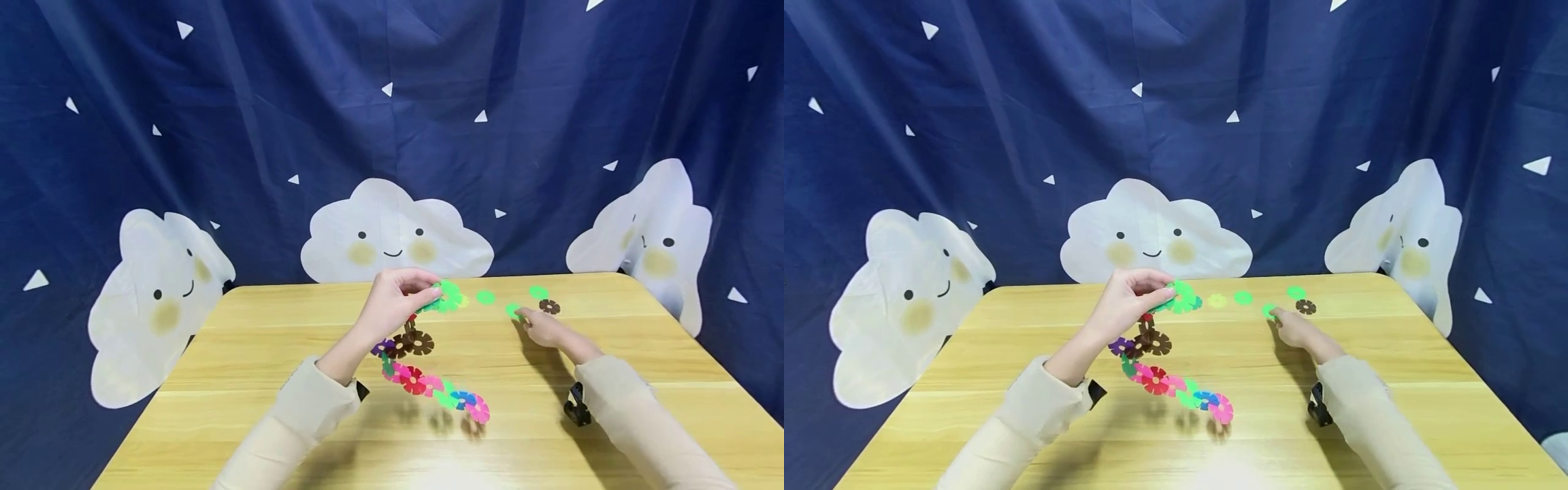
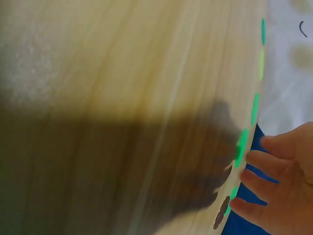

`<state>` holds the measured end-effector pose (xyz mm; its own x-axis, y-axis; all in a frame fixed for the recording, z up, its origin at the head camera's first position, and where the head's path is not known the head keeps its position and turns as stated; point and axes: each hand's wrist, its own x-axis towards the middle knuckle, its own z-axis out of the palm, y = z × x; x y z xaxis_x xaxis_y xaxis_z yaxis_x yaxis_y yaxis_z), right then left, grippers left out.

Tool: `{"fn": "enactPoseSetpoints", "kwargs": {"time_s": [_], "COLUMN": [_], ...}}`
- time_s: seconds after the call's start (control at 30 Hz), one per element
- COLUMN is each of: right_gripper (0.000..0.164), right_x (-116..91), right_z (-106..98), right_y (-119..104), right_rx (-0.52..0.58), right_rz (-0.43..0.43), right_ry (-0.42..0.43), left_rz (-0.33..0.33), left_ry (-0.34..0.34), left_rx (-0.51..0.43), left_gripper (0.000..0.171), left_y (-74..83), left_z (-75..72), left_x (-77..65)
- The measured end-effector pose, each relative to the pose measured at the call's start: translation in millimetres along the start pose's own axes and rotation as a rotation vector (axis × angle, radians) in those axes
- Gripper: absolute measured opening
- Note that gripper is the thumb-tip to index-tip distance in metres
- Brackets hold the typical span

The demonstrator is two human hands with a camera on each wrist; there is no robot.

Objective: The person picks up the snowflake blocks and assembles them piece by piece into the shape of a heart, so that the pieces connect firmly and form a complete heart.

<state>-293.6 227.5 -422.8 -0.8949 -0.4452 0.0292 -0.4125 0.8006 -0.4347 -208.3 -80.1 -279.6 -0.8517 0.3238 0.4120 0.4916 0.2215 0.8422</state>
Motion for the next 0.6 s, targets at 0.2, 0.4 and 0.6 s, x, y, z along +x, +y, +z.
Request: {"fn": "enactPoseSetpoints", "kwargs": {"time_s": [0.2,0.4,0.6], "right_gripper": [0.018,0.020,0.036], "right_x": [10.3,8.2,3.5], "right_z": [13.6,12.2,14.4], "right_y": [29.8,15.7,-0.7], "right_rx": [0.034,0.060,-0.046], "right_rz": [-0.123,-0.068,0.016], "right_ry": [0.080,0.081,0.054], "left_rz": [-0.001,-0.017,-0.008], "left_ry": [-0.005,-0.014,-0.012], "left_rx": [0.022,0.034,0.033], "left_gripper": [0.014,0.015,0.015], "left_y": [-1.2,-3.0,-4.0], "left_z": [0.9,1.6,2.3], "left_x": [-0.7,-1.1,-0.7]}}
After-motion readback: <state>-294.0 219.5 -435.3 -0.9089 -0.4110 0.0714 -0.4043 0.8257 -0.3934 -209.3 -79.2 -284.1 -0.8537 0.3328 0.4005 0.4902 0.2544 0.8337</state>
